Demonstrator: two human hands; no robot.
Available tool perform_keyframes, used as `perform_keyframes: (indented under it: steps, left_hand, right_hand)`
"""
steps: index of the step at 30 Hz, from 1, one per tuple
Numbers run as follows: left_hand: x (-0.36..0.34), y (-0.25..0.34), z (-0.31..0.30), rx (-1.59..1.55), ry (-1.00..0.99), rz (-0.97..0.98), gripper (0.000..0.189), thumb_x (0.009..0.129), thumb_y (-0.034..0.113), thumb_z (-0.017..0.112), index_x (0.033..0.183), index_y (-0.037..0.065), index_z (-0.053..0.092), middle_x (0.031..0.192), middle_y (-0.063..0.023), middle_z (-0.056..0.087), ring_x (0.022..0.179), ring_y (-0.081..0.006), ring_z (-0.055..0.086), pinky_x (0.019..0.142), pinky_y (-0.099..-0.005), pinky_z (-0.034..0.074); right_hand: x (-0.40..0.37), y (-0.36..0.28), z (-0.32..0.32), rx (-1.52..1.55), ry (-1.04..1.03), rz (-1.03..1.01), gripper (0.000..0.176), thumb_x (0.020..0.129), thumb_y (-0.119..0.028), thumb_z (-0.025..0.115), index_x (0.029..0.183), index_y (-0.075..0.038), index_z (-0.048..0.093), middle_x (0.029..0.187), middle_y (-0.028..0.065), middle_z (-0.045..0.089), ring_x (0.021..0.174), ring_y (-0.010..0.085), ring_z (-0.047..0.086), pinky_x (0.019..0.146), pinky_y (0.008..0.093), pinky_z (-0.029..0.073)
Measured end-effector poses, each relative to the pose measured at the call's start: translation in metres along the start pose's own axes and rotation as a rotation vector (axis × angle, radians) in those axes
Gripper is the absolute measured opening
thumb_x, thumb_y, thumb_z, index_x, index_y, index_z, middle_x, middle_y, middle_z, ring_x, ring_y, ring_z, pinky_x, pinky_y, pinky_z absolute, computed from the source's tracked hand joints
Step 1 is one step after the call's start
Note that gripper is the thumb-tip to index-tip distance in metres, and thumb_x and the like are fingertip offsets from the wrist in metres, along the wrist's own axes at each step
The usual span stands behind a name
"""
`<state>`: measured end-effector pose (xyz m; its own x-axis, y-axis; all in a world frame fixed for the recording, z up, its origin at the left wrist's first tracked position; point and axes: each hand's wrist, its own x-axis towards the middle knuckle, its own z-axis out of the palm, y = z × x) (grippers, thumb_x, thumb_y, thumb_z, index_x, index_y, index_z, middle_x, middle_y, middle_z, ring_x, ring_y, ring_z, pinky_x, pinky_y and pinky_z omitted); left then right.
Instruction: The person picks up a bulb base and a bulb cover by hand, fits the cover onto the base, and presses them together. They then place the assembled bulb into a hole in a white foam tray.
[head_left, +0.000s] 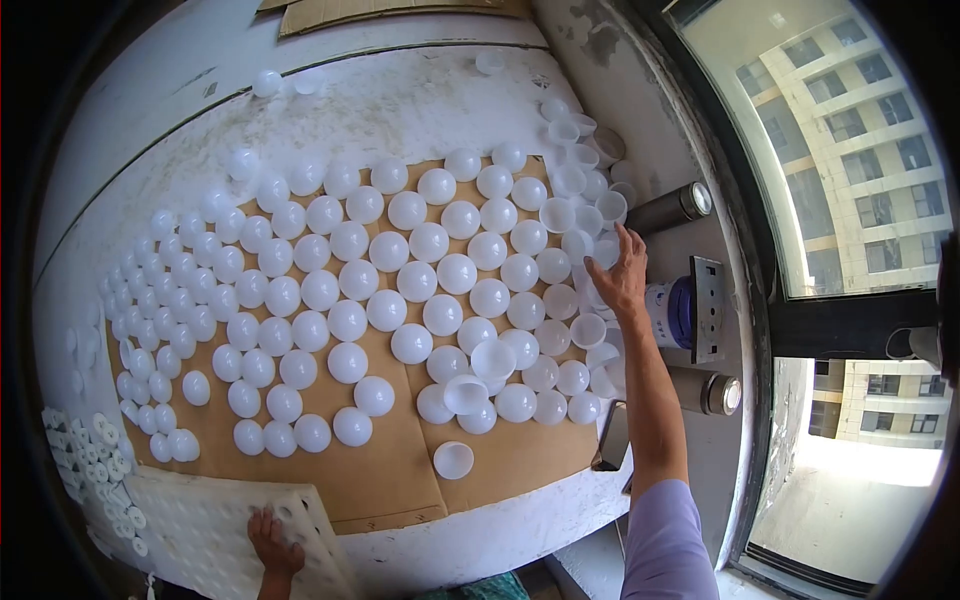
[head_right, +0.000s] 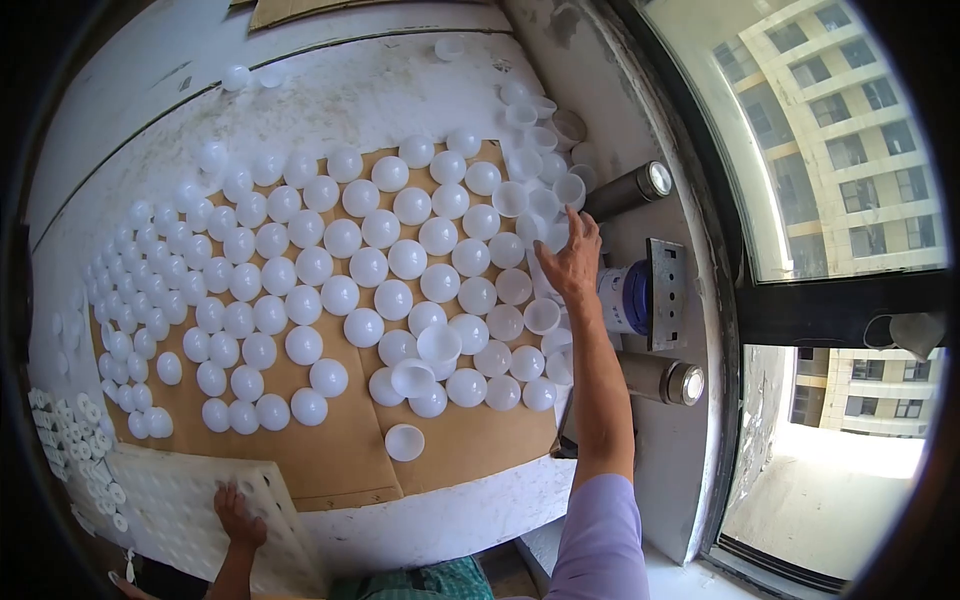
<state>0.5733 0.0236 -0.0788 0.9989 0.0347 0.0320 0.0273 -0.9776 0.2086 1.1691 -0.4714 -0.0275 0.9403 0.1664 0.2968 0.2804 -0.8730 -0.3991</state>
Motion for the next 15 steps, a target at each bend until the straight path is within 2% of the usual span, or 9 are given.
perform_keyframes:
  steps: [2,3,5,8,10,13,15]
  left_hand:
    - [-0.002,-0.002,0.002,0.005,0.000,-0.004,0.058,0.077,0.032,0.047,0.127,0.004,0.038,0.132,-0.0225,0.043,0.122,-0.0466,0.039,0.097,-0.0622,0.030]
    - [-0.004,-0.003,0.003,0.004,-0.004,-0.003,0.059,0.077,0.033,0.047,0.128,0.004,0.038,0.132,-0.0226,0.043,0.122,-0.0468,0.039,0.097,-0.0623,0.030]
    - [-0.006,-0.005,0.004,0.008,-0.016,-0.004,0.061,0.076,0.033,0.048,0.128,0.004,0.038,0.132,-0.0227,0.043,0.122,-0.0470,0.040,0.096,-0.0625,0.030]
    - [-0.009,-0.007,0.003,0.013,-0.036,-0.001,0.058,0.078,0.030,0.046,0.129,0.003,0.037,0.132,-0.0240,0.042,0.120,-0.0470,0.040,0.098,-0.0616,0.029]
    - [-0.012,-0.006,0.004,0.030,-0.046,0.013,0.056,0.080,0.031,0.046,0.127,0.003,0.038,0.129,-0.0249,0.044,0.119,-0.0475,0.040,0.098,-0.0621,0.029]
    - [-0.015,-0.008,0.007,0.044,-0.039,0.012,0.055,0.080,0.031,0.046,0.125,0.002,0.039,0.127,-0.0256,0.045,0.119,-0.0473,0.040,0.098,-0.0625,0.029]
    - [-0.016,-0.008,0.007,0.037,-0.051,0.004,0.054,0.079,0.031,0.047,0.124,0.002,0.039,0.127,-0.0261,0.044,0.119,-0.0476,0.040,0.098,-0.0627,0.029]
  right_hand:
    - [0.037,0.014,0.010,-0.200,-0.251,0.281,0.085,0.064,-0.031,0.076,0.138,-0.011,0.038,0.140,0.0254,0.031,0.126,0.0445,0.035,0.103,0.0486,0.036]
    - [0.051,0.020,0.015,-0.197,-0.254,0.277,0.085,0.064,-0.031,0.076,0.138,-0.011,0.038,0.140,0.0254,0.031,0.126,0.0445,0.035,0.103,0.0486,0.036]
    - [0.069,0.027,0.025,-0.310,-0.411,0.300,0.091,0.061,-0.039,0.078,0.139,-0.014,0.038,0.141,0.0253,0.029,0.127,0.0434,0.036,0.104,0.0436,0.037]
    - [0.087,0.012,0.015,-0.381,-0.542,0.340,0.092,0.059,-0.037,0.076,0.140,-0.014,0.038,0.144,0.0247,0.025,0.125,0.0462,0.039,0.100,0.0477,0.041]
    - [0.089,0.010,0.015,-0.483,-0.550,0.276,0.093,0.059,-0.040,0.076,0.140,-0.015,0.038,0.146,0.0215,0.025,0.123,0.0448,0.042,0.099,0.0461,0.043]
    - [0.089,0.028,0.028,-0.493,-0.593,0.245,0.092,0.060,-0.041,0.077,0.139,-0.014,0.039,0.145,0.0195,0.030,0.121,0.0428,0.045,0.098,0.0451,0.044]
    - [0.087,0.039,0.039,-0.403,-0.587,0.281,0.085,0.066,-0.038,0.075,0.139,-0.012,0.039,0.141,0.0186,0.037,0.119,0.0392,0.049,0.098,0.0438,0.043]
